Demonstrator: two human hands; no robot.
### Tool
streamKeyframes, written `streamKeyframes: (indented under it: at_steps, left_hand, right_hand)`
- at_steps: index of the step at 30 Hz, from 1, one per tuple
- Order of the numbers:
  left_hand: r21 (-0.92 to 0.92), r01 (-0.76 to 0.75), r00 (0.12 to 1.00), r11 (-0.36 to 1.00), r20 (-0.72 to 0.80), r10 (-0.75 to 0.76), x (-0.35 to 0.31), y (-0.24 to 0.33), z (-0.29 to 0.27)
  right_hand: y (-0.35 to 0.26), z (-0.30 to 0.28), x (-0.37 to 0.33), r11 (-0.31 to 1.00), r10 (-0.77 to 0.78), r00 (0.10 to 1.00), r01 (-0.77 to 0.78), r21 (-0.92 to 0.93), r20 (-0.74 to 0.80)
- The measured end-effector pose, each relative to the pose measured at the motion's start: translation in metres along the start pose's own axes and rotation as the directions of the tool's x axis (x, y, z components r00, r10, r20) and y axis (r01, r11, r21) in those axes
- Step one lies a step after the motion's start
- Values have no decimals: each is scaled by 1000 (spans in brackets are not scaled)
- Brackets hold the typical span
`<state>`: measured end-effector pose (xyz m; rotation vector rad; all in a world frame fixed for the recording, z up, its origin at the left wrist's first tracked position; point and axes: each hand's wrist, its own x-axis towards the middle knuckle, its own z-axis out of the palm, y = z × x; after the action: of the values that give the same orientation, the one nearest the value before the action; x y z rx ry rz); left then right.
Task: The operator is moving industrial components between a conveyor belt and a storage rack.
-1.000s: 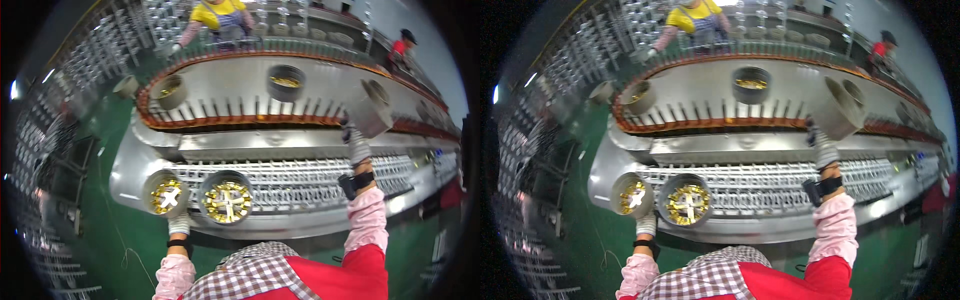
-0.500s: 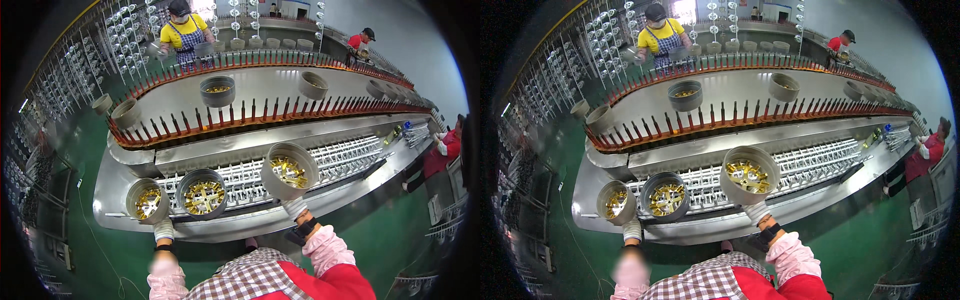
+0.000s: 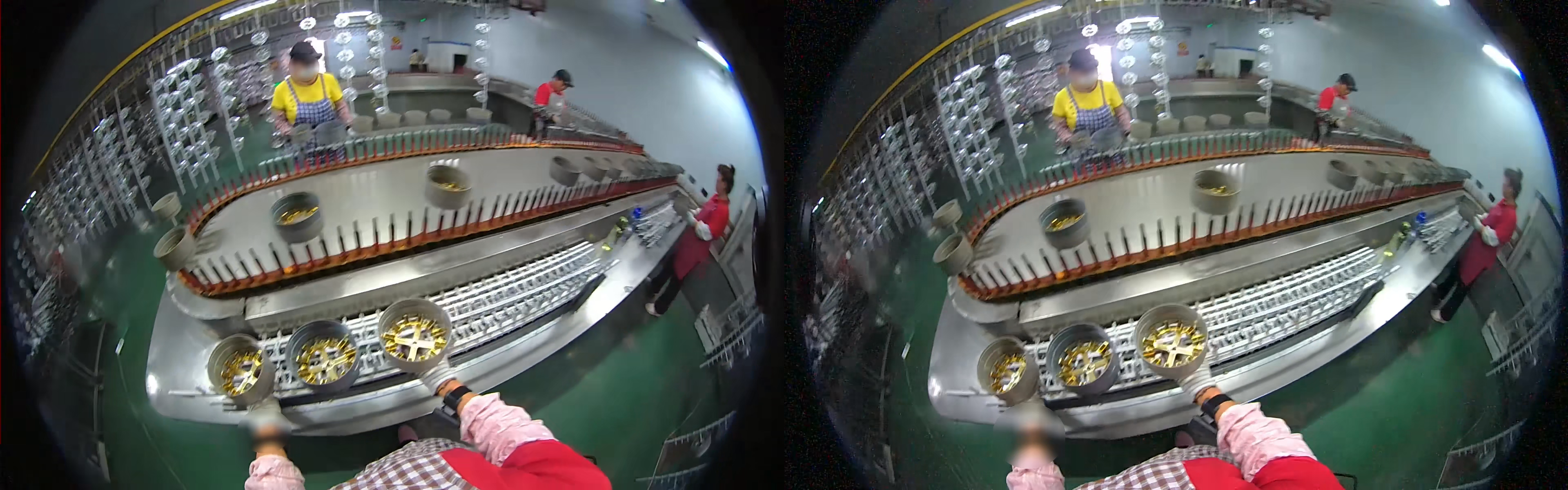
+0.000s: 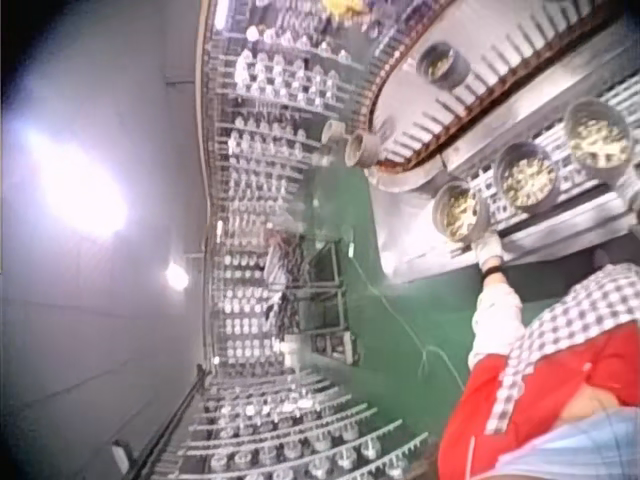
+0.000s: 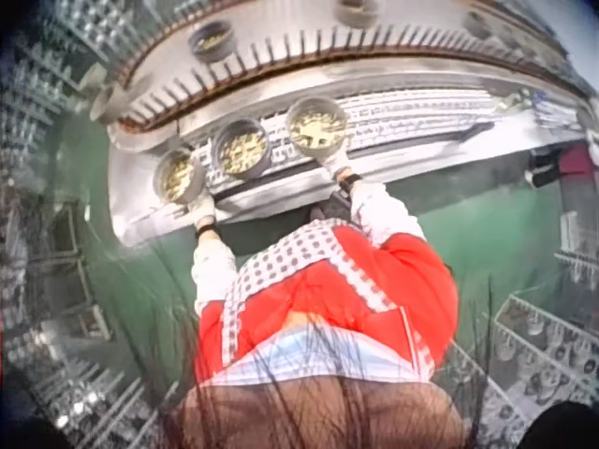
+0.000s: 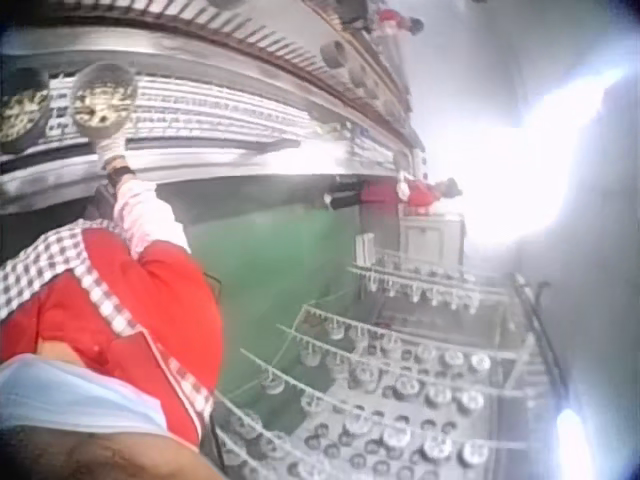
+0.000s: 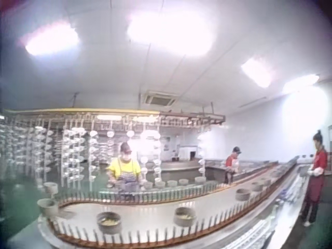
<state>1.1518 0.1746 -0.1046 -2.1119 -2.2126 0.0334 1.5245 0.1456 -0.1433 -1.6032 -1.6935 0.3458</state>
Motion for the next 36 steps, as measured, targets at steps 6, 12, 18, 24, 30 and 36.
streamKeyframes:
  at_steps: [6, 12, 18, 24, 30, 36]
  left_hand:
    - [14, 41, 992, 999, 122, -43, 21, -5, 28]
    - [-443, 105, 993, 890, -9, -122, 24, -42, 68]
    - [-861, -15, 889, 508, -244, -387, -73, 66, -15]
    - [-948, -140, 963, 286, -62, 263, -95, 142, 20]
    - [-816, -353, 927, 458, -238, 291, -90, 250, 24]
    - [-548, -284, 956, 787, -95, 278, -67, 314, 32]
  right_hand:
    - [1, 17, 10, 998, 6, 1000, -8, -56, -28]
    - [-11, 28, 24, 995, -43, 998, 38, -96, -50]
    - [12, 28, 27, 993, -46, 998, 41, -110, -44]
    - [18, 31, 18, 991, -134, 981, 131, 33, 137]
    - [73, -5, -12, 929, -212, 834, 10, 369, 509]
    - [95, -197, 29, 759, -373, 705, -142, 635, 603]
